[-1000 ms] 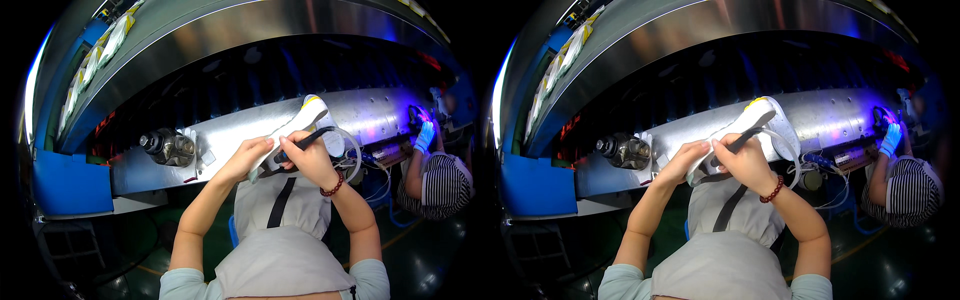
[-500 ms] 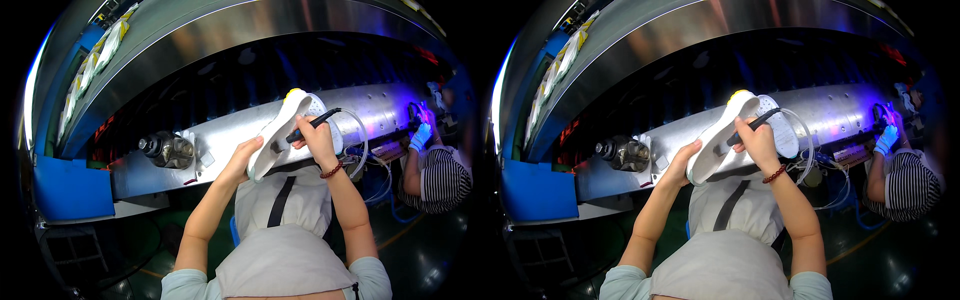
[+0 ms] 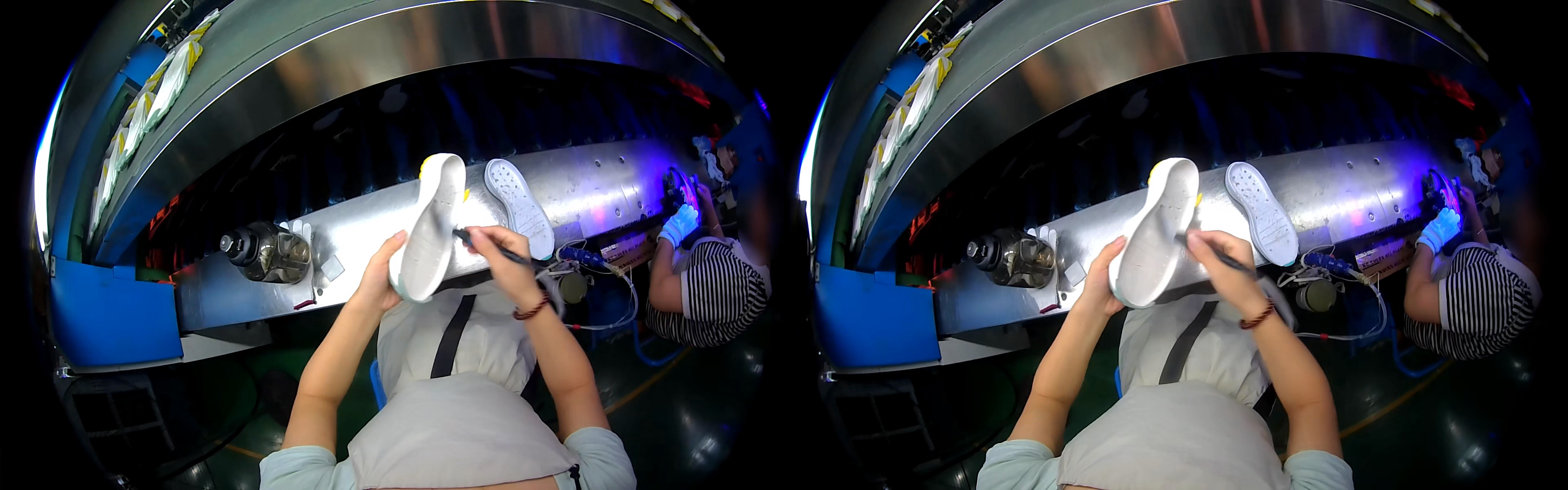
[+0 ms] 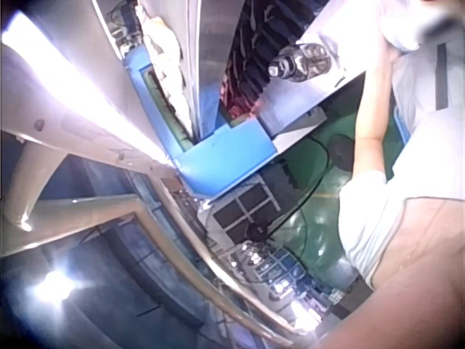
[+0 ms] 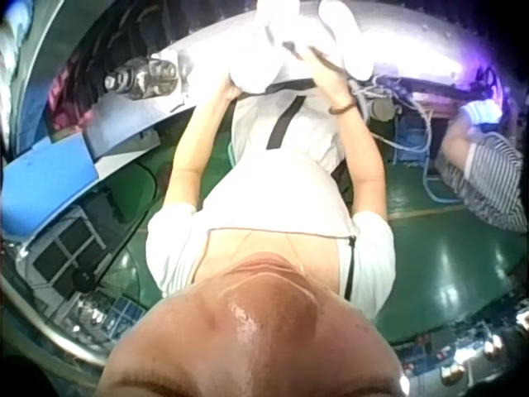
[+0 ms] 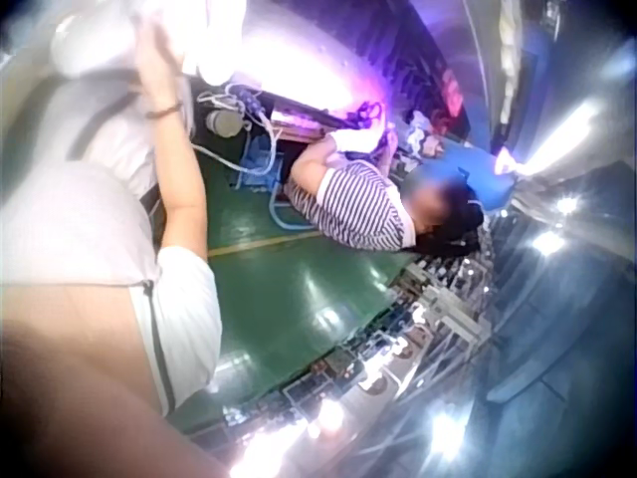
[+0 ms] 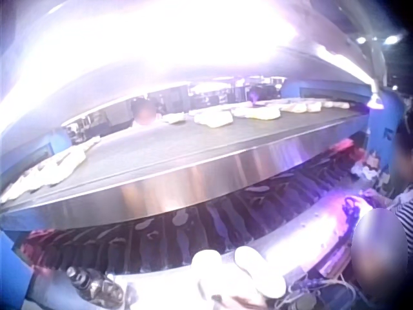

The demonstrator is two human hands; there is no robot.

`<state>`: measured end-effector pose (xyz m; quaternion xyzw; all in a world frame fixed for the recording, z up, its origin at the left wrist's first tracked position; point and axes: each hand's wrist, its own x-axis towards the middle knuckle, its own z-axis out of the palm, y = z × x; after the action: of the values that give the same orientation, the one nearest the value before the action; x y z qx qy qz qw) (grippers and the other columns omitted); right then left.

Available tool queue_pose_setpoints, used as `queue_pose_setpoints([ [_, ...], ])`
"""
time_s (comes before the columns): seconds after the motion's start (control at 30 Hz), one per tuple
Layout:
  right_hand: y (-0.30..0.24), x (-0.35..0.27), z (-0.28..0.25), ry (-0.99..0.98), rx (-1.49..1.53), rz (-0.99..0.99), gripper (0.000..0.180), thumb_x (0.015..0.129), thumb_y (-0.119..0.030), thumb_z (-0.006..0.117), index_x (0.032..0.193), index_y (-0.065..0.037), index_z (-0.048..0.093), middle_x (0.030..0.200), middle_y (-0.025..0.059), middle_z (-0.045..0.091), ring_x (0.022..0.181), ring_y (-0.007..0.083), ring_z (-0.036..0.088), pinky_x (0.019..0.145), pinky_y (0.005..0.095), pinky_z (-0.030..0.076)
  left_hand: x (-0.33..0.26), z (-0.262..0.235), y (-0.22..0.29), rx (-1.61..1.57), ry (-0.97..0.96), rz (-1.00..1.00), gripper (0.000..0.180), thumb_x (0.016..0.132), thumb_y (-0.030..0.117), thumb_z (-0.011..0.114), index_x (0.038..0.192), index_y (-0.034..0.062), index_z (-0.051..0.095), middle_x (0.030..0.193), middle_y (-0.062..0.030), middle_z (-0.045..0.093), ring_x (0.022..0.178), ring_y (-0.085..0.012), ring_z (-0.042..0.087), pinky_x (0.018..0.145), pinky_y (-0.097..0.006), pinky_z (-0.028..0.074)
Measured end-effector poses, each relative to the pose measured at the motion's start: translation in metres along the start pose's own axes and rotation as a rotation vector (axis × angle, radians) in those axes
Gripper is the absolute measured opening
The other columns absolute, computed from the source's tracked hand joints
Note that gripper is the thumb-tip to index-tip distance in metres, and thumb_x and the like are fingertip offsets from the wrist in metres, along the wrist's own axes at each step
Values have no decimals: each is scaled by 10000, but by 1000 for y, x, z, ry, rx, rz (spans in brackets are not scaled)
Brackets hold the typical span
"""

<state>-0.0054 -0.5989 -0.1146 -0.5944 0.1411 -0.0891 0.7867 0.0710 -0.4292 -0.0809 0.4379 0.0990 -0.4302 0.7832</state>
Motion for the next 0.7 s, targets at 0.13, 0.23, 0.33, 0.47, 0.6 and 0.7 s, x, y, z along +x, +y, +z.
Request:
queue_pose_setpoints([
  [0.13, -17, -12, -34, -175, 509, 105, 392, 898, -249, 342, 834, 69, 561, 780, 199, 598, 618, 201, 587, 548, 275, 489, -6, -5, 5, -57, -6, 5, 483, 841, 319, 395, 1166, -38, 380, 1109, -187, 492, 982, -244, 532, 802, -352, 473],
  [0.23, -28, -14, -40, -5, 543, -6, 382, 893, -242, 362, 863, 83, 562, 762, 179, 602, 616, 208, 593, 576, 272, 495, -4, -4, 1, -125, -16, -43, 497, 840, 323, 380, 1191, -28, 358, 1142, -204, 463, 1002, -274, 519, 816, -402, 461],
  [0.33, -30, -15, -41, 92, 478, -50, 379, 898, -248, 344, 863, 69, 549, 793, 192, 594, 620, 209, 581, 563, 281, 481, 0, -2, -4, -208, 87, -124, 505, 843, 363, 325, 1219, 27, 348, 1179, -190, 431, 997, -330, 508, 776, -515, 441],
  [0.47, -29, -21, -54, 125, 420, -168, 329, 889, -195, 375, 877, 83, 549, 853, 195, 583, 666, 215, 586, 613, 296, 484, -2, -13, -18, -186, 149, -121, 488, 854, 315, 364, 1202, -25, 334, 1113, -184, 474, 1008, -276, 509, 842, -415, 440],
  [0.6, -22, -24, -85, 464, 634, -188, 359, 881, -275, 393, 889, 53, 537, 792, 136, 579, 634, 189, 561, 594, 278, 454, -35, -2, 10, 142, 174, -17, 461, 825, 269, 433, 1147, -58, 396, 1057, -175, 523, 923, -243, 557, 810, -345, 458],
  [0.7, -20, -26, -96, 610, 624, -167, 361, 872, -295, 417, 889, 47, 530, 755, 120, 568, 629, 166, 540, 569, 248, 440, -61, 6, 55, 118, -172, 291, 467, 818, 286, 410, 1121, -68, 437, 1044, -186, 537, 903, -246, 565, 802, -333, 458],
])
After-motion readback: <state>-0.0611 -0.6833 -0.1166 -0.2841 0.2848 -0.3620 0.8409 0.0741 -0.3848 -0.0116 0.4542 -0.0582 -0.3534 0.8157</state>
